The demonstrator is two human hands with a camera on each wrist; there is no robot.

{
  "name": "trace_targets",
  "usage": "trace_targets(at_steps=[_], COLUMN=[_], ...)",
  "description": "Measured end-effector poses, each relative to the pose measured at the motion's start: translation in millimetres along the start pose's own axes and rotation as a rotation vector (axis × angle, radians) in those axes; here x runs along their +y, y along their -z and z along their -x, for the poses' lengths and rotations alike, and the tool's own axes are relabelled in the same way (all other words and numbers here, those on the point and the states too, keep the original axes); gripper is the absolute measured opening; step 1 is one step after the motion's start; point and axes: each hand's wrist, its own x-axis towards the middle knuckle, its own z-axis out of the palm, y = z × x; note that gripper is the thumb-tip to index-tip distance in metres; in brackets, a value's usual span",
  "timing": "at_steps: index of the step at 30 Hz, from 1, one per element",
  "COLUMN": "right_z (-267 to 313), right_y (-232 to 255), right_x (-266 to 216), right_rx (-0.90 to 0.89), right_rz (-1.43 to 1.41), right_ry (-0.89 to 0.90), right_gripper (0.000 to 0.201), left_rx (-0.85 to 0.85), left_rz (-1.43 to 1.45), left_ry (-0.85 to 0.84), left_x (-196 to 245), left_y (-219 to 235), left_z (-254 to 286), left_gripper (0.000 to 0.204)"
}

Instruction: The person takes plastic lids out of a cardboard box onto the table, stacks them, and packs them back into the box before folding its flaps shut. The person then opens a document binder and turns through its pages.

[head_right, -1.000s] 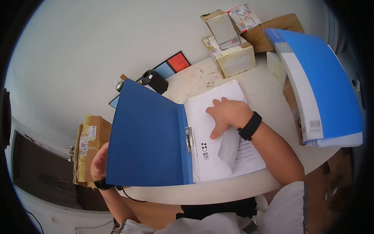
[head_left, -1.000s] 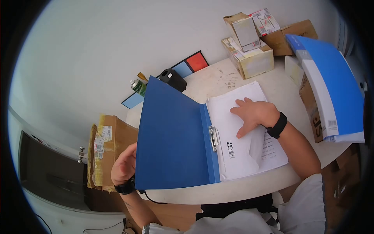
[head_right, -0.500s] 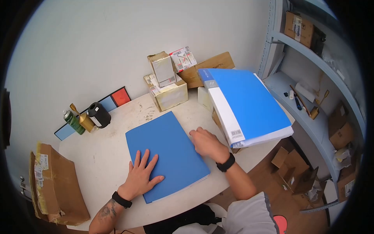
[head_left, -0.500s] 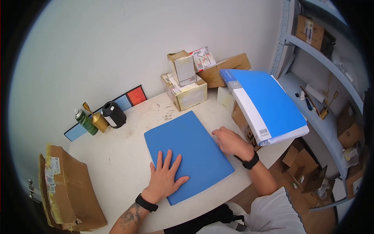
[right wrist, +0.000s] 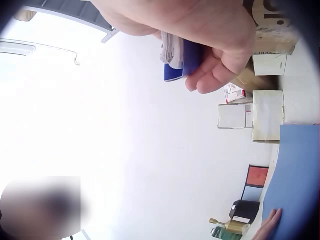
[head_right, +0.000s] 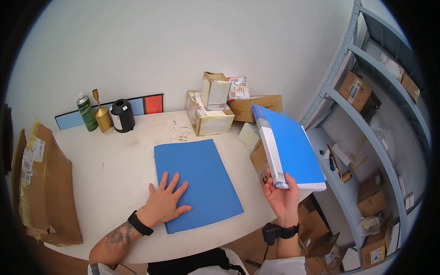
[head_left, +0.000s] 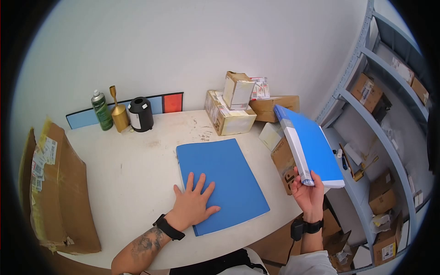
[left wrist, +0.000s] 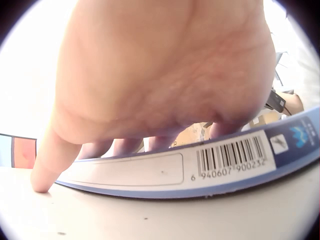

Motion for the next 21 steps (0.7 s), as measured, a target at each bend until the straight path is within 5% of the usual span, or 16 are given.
trace_targets(at_steps=[2, 9, 11, 14, 15, 17, 19, 21], right_z=[12, 77, 92, 94, 94, 85, 69, 46], right_y=[-23, -52, -61, -37, -37, -49, -75, -69], right_x=[20, 125, 166, 198, 195, 168, 122, 88], right_rx=[0.123, -0.070, -0.103, -0.357, -0.370, -1.326, -1.609, -1.443], right_rz=[0.198, 0.352, 0.223, 0.175, 0.150, 0.901, 1.022, 1.076], right_ry=[0.041, -0.234, -0.469, -1.158, -1.175, -1.087, -0.783, -0.743], right_gripper=[0.048, 0.051, 0.046, 0.052, 0.052, 0.053, 0.058, 0.050], left_rx=[-0.007, 0.019, 0.071, 0.033, 0.054, 0.083, -0.085, 0.052], left_rz=[-0.012, -0.005, 0.035, 0.133, 0.060, -0.016, 0.215, 0.224], left_ry=[0.024, -0.010, -0.051, 0.168, 0.225, 0.304, 0.600, 0.458], left_x=[1, -13, -30, -49, -61, -68, -53, -21], left_y=[1, 6, 11, 27, 29, 40, 66, 70], left_z=[7, 36, 58, 107, 127, 143, 145, 137], left_gripper=[0.082, 0.077, 0.074, 0.065, 0.061, 0.058, 0.057, 0.064])
